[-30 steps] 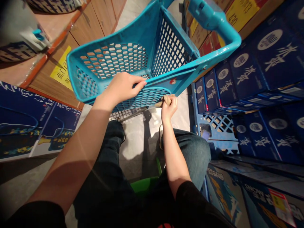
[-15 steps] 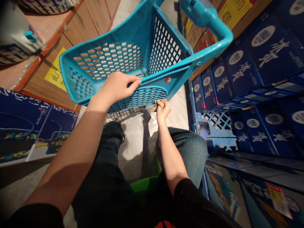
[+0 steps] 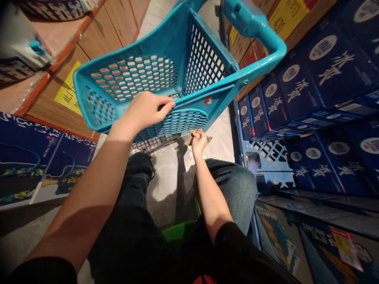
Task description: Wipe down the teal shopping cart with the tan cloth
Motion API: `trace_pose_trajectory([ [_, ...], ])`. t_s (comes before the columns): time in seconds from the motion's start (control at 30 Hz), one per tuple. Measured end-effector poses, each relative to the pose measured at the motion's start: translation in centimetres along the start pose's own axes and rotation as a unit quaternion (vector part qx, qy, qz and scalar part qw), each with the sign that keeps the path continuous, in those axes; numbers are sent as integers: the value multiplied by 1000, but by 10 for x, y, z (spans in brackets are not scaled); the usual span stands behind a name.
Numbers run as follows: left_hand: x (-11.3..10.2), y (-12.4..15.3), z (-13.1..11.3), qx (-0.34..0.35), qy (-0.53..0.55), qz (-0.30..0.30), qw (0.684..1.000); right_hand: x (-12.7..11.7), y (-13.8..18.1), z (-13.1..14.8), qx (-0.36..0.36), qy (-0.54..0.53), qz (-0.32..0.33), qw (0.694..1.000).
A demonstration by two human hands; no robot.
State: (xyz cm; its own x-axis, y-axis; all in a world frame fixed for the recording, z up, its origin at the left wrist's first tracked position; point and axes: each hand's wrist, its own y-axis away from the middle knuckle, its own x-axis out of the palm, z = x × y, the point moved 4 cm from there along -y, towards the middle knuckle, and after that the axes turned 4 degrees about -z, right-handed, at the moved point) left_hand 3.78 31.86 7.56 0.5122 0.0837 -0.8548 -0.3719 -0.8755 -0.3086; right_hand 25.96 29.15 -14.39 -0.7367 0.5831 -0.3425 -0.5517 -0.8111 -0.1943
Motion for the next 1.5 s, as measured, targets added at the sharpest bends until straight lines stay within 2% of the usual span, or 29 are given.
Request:
trace_pose_trajectory([
  [0.1,0,1,-2,-8,1,4,1000,-15,-18,23,-44,-30,-51,997],
  [0.17,-1,1,-3,-16,1,13,1000,-27,-35,47,-101,-61,-93,989],
  [0.23,-1,2,-5,-18,2,16,1000,-33,-46,66,-156,-80,-110,978],
  [0.33,-2,2,-4,-8,7,10,1000,-24,-39,70,-187,-69,-81,977],
  [0.5,-1,1,-4,-10,7,8,1000,3,-2,34,-122,-14,5,992],
  [0.57,-2,1,-5,-17,5,13,1000,4,3,32,-121,-12,21,992],
  [0.63,-3,1,-7,-22,4,17,1000,-2,-1,46,-149,-26,10,988],
  [0.8,-2,2,-6,-15,12,12,1000,-19,-30,103,-236,-57,-11,970],
  [0.87,-1,2,-5,-7,16,6,1000,-17,-33,110,-263,-61,-1,963],
  [0.93,-1,2,-5,-5,16,2,1000,-9,-25,101,-258,-62,13,964],
  [1.1,-3,2,-7,-10,7,6,1000,16,19,44,-133,-6,110,985],
  [1.17,-4,2,-8,-10,6,8,1000,18,29,35,-115,5,136,984],
  [1.27,-4,2,-9,-10,7,9,1000,9,19,53,-146,-18,107,983],
  [1.4,-2,2,-9,-16,8,10,1000,-10,-12,100,-251,-61,11,966],
  [1.5,-2,3,-8,-11,12,7,1000,-9,-16,110,-276,-49,-19,960],
])
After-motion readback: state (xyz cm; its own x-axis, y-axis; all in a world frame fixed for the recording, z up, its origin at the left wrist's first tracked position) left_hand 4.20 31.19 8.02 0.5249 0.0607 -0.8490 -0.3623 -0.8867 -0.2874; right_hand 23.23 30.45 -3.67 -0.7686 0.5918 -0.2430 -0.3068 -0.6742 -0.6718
